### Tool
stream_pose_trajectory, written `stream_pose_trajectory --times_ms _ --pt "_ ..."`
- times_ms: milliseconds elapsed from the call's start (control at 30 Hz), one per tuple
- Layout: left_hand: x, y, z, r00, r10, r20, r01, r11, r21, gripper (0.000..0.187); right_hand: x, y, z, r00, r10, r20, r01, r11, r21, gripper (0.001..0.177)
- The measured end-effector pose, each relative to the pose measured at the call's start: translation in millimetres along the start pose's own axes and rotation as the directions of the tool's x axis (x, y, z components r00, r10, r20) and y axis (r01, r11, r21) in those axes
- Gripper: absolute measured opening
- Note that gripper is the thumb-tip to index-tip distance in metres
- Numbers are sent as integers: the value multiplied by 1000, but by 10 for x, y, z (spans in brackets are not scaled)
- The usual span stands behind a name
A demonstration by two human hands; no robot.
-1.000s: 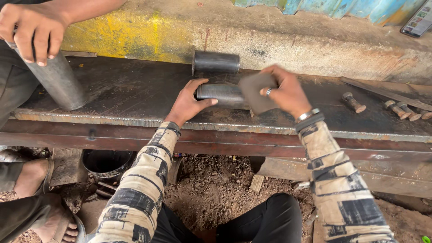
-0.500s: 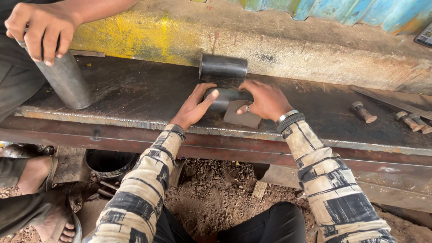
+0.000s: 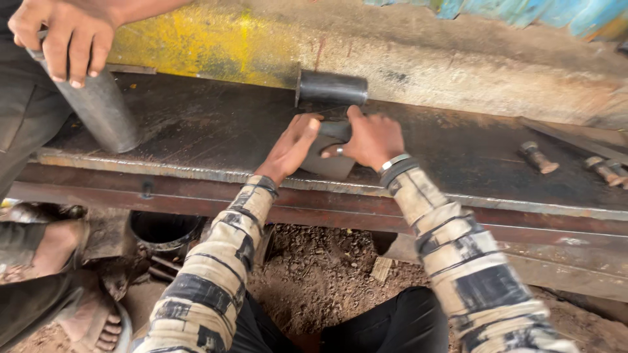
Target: The person rubs a small metal component with a piece of sandpaper while holding it against a larger metal cylinder on a workbench.
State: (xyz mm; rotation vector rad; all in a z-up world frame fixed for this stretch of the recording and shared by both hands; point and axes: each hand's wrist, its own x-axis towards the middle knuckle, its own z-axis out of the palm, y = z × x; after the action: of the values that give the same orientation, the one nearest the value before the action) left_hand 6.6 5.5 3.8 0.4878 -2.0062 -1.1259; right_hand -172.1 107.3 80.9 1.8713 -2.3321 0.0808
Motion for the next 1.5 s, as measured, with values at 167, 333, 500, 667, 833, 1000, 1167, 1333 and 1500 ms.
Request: stream_pose_trajectory --times_ms 167,333,500,667,833,1000,1167,1333,1500 --pt "35 -77 17 997 -64 -47 57 989 -138 68 38 352 -84 955 -262 -139 290 921 260 90" --pt "23 -65 -40 998 -45 -36 43 996 -76 72 88 -72 119 992 34 -121 -24 996 88 98" --pt "17 -56 -51 996 -78 -50 73 992 -107 74 118 128 -37 989 -144 41 130 960 249 99" --pt "11 5 -53 996 -38 -78 32 997 -74 74 10 -247 131 923 -104 -371 83 994 -72 105" --pt "10 5 -22 998 -46 -53 41 996 -80 77 133 8 -55 996 -10 85 -3 989 148 94" --pt "44 -46 -78 986 -160 -55 147 972 -184 77 221 -66 57 972 -63 -228 87 992 96 98" --pt "50 -88 -19 985 -140 -97 128 985 -113 81 227 -58 -38 989 20 148 -41 989 145 96" --pt "82 -118 -82 989 -131 -69 121 983 -138 86 25 -45 41 982 -137 -129 154 980 127 82" --pt "84 -127 -49 987 -118 -105 113 992 -53 90 -353 659 -161 978 -110 -179 166 927 335 20"
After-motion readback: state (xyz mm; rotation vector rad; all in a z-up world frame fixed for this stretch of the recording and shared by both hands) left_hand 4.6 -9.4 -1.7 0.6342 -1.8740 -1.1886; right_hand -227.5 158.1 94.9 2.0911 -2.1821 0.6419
